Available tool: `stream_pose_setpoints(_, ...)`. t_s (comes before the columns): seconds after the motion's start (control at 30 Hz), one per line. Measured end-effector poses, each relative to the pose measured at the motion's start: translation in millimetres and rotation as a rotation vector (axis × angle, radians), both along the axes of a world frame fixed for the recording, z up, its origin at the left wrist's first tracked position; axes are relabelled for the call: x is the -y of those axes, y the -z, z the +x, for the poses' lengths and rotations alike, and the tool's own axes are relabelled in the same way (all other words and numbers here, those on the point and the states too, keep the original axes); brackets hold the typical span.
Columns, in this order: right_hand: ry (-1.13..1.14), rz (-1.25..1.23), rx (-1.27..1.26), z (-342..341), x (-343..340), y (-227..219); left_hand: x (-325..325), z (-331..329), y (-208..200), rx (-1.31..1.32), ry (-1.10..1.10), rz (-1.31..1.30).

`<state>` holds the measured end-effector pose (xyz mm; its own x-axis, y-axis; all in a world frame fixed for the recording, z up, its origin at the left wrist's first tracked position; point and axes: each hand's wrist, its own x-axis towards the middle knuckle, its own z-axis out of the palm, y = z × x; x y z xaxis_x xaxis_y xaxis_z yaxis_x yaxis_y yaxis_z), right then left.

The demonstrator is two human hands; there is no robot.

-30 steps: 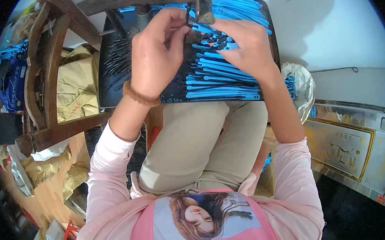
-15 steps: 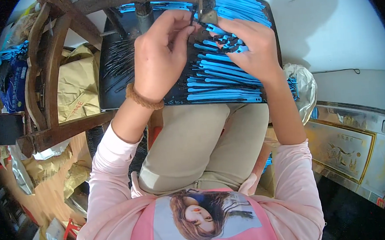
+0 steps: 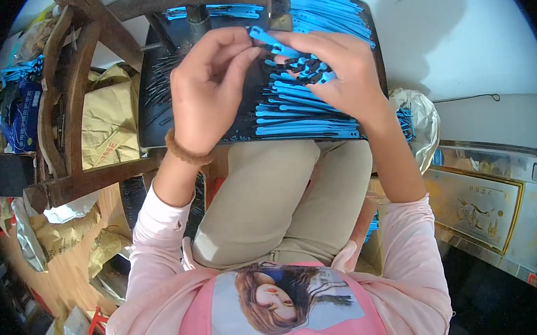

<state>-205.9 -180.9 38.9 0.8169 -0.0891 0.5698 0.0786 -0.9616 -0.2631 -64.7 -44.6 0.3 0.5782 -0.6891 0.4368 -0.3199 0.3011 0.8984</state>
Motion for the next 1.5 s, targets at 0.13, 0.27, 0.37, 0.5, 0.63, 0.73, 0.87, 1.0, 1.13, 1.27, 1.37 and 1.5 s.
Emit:
stream_pose_setpoints(0.13,-0.018,0.056,0.012,1.3,-11.8,-5.3,-17.2,-9.0,-13.3,-0.019,0.009,0.018)
stream_pose_setpoints(0.27,-0.003,0.051,0.160,4.6,-23.6,-0.9,-32.5,-10.9,-20.4,0.137,0.065,0.105)
stream_pose_setpoints(0.37,0.035,0.119,0.217,7.6,-36.2,-1.0,-45.6,-17.0,-26.9,0.161,0.108,0.098)
stream_pose_setpoints(0.5,0.014,0.230,0.297,18.4,-56.7,0.1,-62.9,-13.9,-25.0,0.091,0.095,0.065)
stream_pose_setpoints(0.63,0.006,0.197,0.557,36.7,-76.4,-6.5,-75.1,-8.0,-19.6,0.067,0.055,0.019)
stream_pose_setpoints(0.73,-0.037,0.383,0.653,48.0,-86.6,-2.1,-80.6,-4.2,-12.4,0.112,-0.052,0.060)
stream_pose_setpoints(0.87,0.057,0.607,0.534,51.5,-106.7,11.9,-82.8,4.0,3.0,0.179,-0.125,0.095)
stream_pose_setpoints(1.0,0.125,0.560,0.541,54.1,-109.8,18.7,-82.1,8.0,16.5,0.323,-0.193,0.120)
stream_pose_setpoints(1.13,0.072,0.631,0.489,56.5,-108.8,21.9,-82.1,7.4,17.2,0.384,-0.220,0.153)
stream_pose_setpoints(1.27,-0.016,0.671,0.582,49.7,-106.2,11.8,-78.8,7.5,10.2,0.459,-0.209,0.192)
stream_pose_setpoints(1.37,-0.047,0.519,0.620,30.5,-91.3,-10.6,-73.1,13.3,7.8,0.570,-0.165,0.131)
stream_pose_setpoints(1.5,0.331,0.595,0.454,-8.4,-62.7,-34.9,-64.4,19.1,7.1,0.620,-0.086,0.239)
